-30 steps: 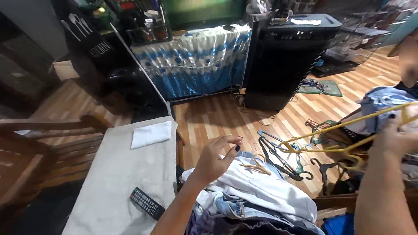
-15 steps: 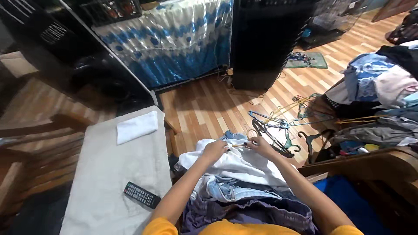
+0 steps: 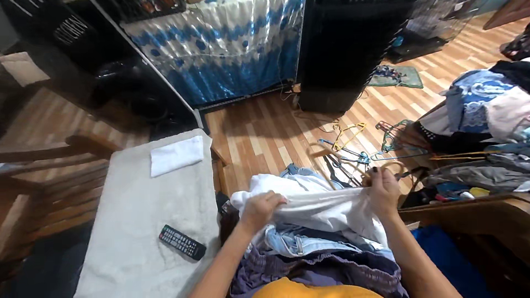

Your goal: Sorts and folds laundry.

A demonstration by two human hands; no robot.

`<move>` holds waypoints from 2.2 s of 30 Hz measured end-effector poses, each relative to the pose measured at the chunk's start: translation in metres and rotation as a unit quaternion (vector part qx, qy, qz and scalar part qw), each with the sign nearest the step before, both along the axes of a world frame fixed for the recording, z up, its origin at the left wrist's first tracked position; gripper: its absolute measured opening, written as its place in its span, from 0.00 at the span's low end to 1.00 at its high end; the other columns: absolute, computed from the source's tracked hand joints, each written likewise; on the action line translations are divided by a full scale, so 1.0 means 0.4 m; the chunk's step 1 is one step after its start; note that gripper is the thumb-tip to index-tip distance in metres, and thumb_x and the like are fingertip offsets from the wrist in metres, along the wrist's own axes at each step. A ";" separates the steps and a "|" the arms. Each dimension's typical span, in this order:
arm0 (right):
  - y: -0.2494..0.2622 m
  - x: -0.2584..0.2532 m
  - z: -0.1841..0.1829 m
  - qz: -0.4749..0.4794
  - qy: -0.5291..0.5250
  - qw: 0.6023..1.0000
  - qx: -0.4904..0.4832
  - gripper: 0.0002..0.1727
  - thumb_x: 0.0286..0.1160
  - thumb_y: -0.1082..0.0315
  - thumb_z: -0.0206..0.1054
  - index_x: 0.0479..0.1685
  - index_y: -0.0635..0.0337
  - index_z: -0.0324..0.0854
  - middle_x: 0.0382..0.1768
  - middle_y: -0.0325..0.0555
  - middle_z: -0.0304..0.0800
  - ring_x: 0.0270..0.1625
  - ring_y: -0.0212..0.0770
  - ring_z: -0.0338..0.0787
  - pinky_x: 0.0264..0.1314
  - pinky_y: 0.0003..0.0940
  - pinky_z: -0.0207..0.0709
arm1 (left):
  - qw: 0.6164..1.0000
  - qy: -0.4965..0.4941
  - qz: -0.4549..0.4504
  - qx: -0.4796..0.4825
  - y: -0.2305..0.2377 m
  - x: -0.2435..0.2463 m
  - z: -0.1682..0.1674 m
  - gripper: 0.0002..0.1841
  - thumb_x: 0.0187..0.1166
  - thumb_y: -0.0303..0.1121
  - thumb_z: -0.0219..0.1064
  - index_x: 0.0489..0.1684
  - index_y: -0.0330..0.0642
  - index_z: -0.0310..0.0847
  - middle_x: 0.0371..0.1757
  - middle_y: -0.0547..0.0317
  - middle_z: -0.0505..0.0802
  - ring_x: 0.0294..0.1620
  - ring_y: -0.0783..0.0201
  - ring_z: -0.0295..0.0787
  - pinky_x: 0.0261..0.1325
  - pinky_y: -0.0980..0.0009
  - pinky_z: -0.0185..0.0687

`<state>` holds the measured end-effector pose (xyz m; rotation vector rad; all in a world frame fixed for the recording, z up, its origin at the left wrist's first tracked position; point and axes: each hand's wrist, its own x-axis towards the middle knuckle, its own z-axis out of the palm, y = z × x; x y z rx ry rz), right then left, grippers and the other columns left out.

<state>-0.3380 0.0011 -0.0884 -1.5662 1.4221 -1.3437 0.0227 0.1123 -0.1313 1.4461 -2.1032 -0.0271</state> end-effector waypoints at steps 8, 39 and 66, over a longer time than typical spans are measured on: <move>0.022 -0.016 0.319 0.013 -0.284 0.956 -0.076 0.21 0.93 0.61 0.34 0.51 0.44 0.77 0.25 0.25 0.86 0.33 0.30 0.90 0.50 0.36 0.88 | 0.960 -0.074 -0.198 0.182 0.056 -0.216 -0.011 0.17 0.91 0.51 0.55 0.45 0.55 0.88 0.35 0.64 0.93 0.37 0.61 0.94 0.40 0.54 0.91; 0.292 -0.118 0.029 0.581 0.172 0.719 0.340 0.66 0.50 0.55 0.88 0.96 0.51 0.48 0.94 0.60 0.48 0.92 0.62 0.56 0.89 0.63 0.57 | 0.869 0.033 -0.239 0.431 0.181 0.051 0.100 0.46 0.57 0.58 0.84 0.81 0.54 0.74 0.78 0.61 0.83 0.82 0.58 0.74 0.84 0.52 0.70; -0.075 0.092 0.274 0.329 0.076 0.931 0.135 0.13 0.83 0.79 0.47 0.45 0.65 0.80 0.27 0.40 0.83 0.22 0.31 0.83 0.28 0.32 0.84 | 0.881 -0.064 -0.122 0.453 -0.135 -0.018 0.145 0.38 0.74 0.62 0.71 0.77 0.44 0.76 0.62 0.40 0.89 0.59 0.41 0.89 0.64 0.36 0.80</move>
